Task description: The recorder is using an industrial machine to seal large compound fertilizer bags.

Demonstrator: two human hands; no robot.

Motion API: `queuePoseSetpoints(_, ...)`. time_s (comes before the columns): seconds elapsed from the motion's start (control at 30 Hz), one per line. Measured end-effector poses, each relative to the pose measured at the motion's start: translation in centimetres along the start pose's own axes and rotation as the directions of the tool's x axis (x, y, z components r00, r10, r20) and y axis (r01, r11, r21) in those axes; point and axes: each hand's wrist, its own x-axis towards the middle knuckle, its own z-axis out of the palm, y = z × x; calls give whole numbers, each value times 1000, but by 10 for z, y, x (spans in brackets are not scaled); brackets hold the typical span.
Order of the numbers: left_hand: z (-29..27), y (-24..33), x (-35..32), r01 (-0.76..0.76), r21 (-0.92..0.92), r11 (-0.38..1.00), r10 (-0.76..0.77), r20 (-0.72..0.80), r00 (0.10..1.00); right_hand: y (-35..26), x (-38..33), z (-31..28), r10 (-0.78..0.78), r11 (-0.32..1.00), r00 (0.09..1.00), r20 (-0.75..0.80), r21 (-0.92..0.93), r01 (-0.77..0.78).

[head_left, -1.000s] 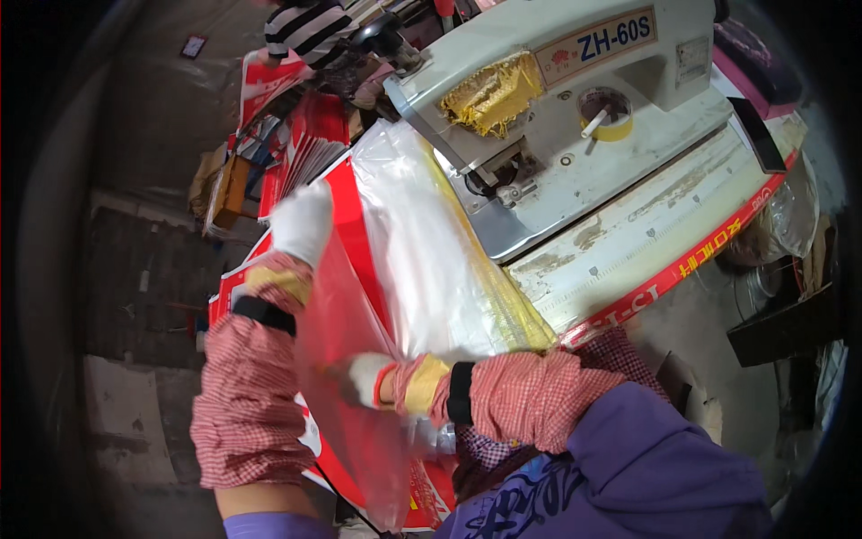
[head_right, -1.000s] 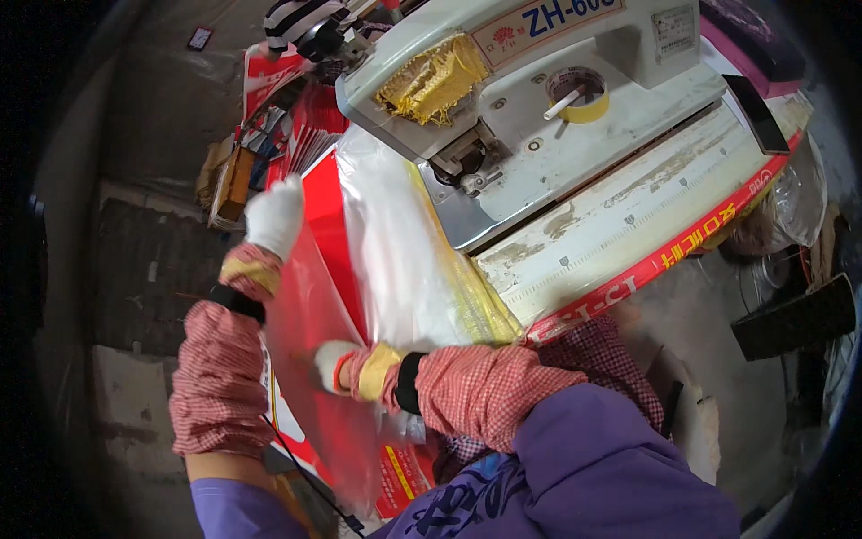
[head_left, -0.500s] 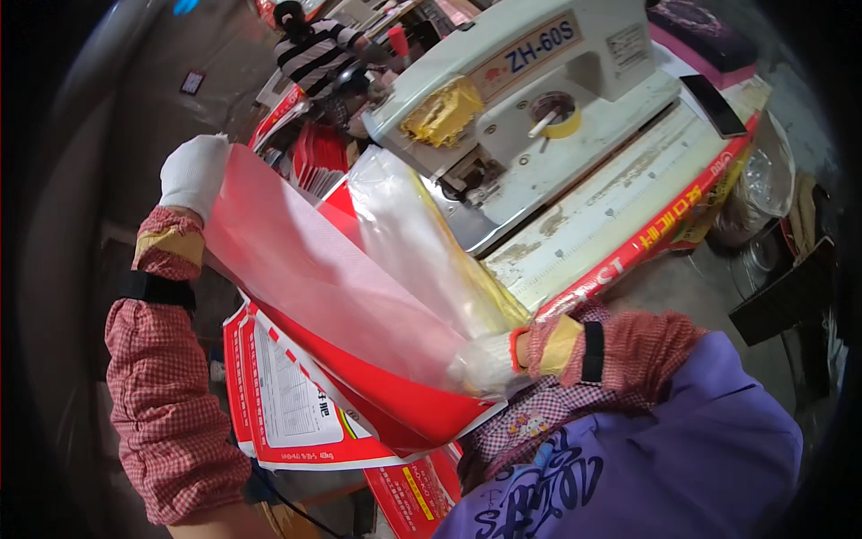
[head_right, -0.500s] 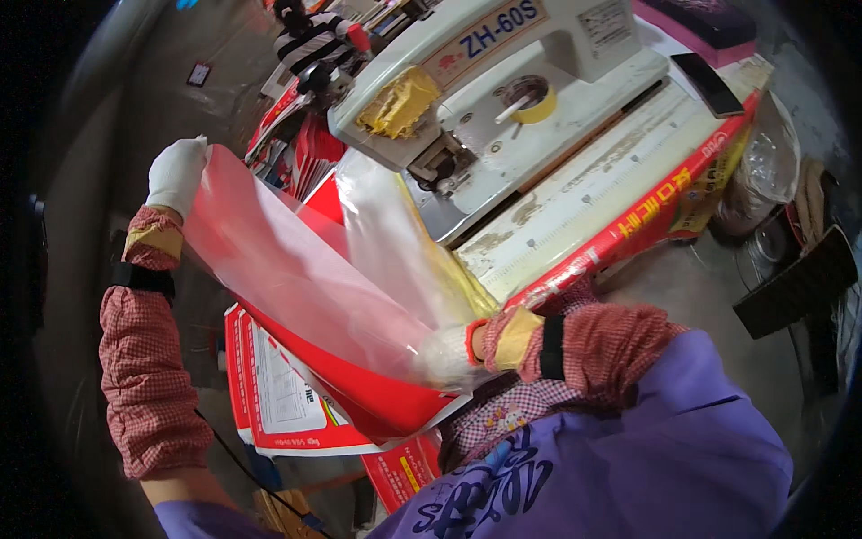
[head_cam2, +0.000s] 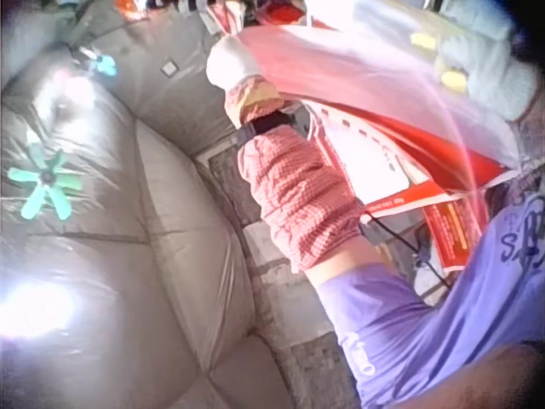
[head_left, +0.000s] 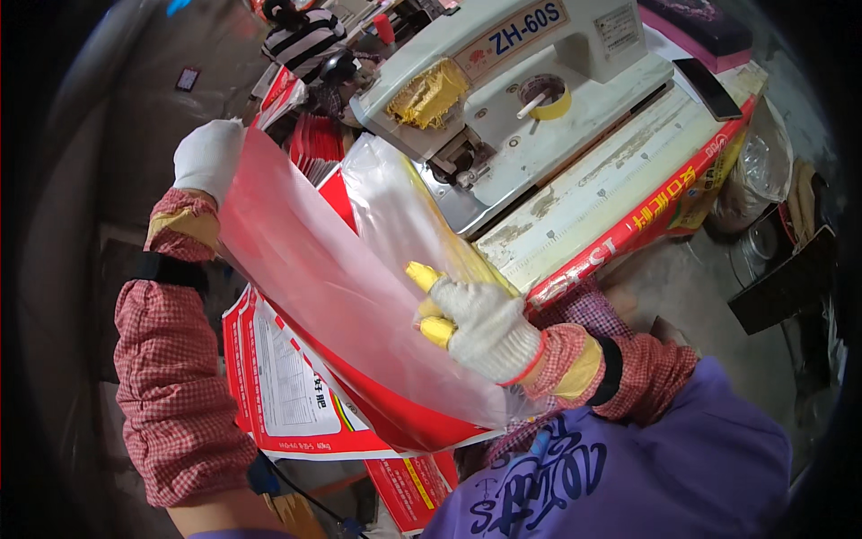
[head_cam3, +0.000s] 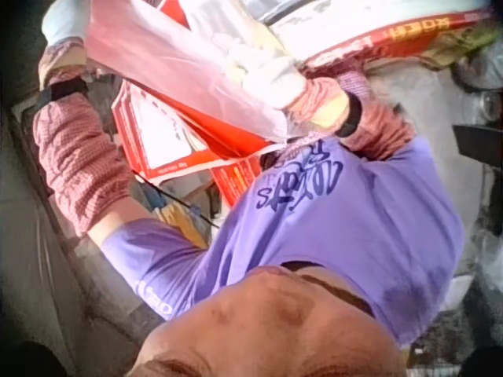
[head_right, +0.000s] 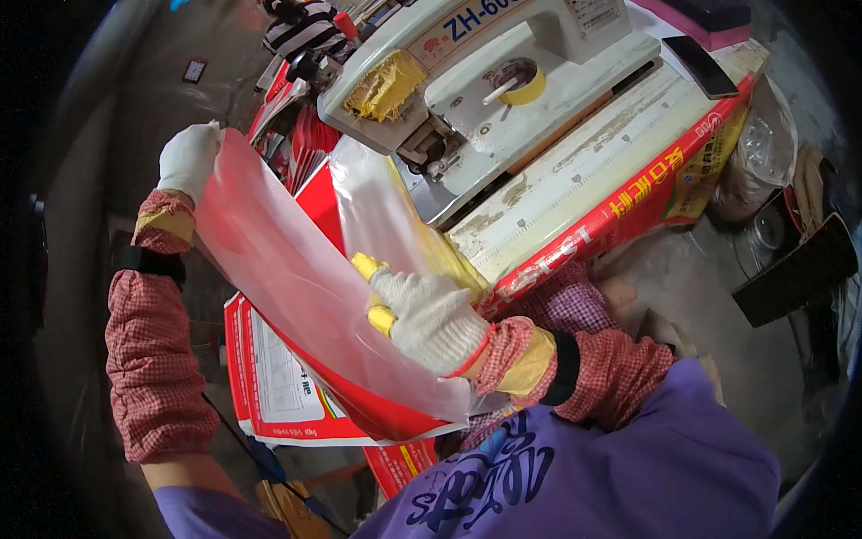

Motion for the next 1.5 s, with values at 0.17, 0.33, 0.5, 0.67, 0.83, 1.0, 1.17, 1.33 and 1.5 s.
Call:
queuePoseSetpoints(0.17,8,9,4,-23,-65,998,25,33,999,11,24,4,546,677,684,483,227,-700)
queuePoseSetpoints(0.33,12,-19,23,220,-428,877,-155,181,971,14,37,11,372,928,849,375,-177,-328)
queuePoseSetpoints(0.5,37,-16,58,-70,-129,989,75,33,997,-17,42,45,115,921,952,285,328,-209)
queuePoseSetpoints(0.67,130,131,56,104,-321,941,-172,-189,967,-25,10,21,10,999,999,37,35,-11)
queuePoseSetpoints(0.83,189,216,15,-392,-202,898,274,-440,855,31,-70,-86,268,958,863,429,-218,-188)
queuePoseSetpoints(1.0,202,222,6,-527,-477,703,204,-575,792,44,-94,-101,493,698,751,439,316,-643)
queuePoseSetpoints(1.17,202,230,16,-569,-656,496,79,-618,782,21,-81,-100,633,699,766,110,344,-627)
queuePoseSetpoints(1.33,177,215,6,-588,-566,578,178,-616,767,19,-83,-112,621,745,743,250,-482,-460)
queuePoseSetpoints(1.5,156,197,-18,-370,-740,562,399,-150,905,21,-89,-104,593,675,743,310,-695,-249)
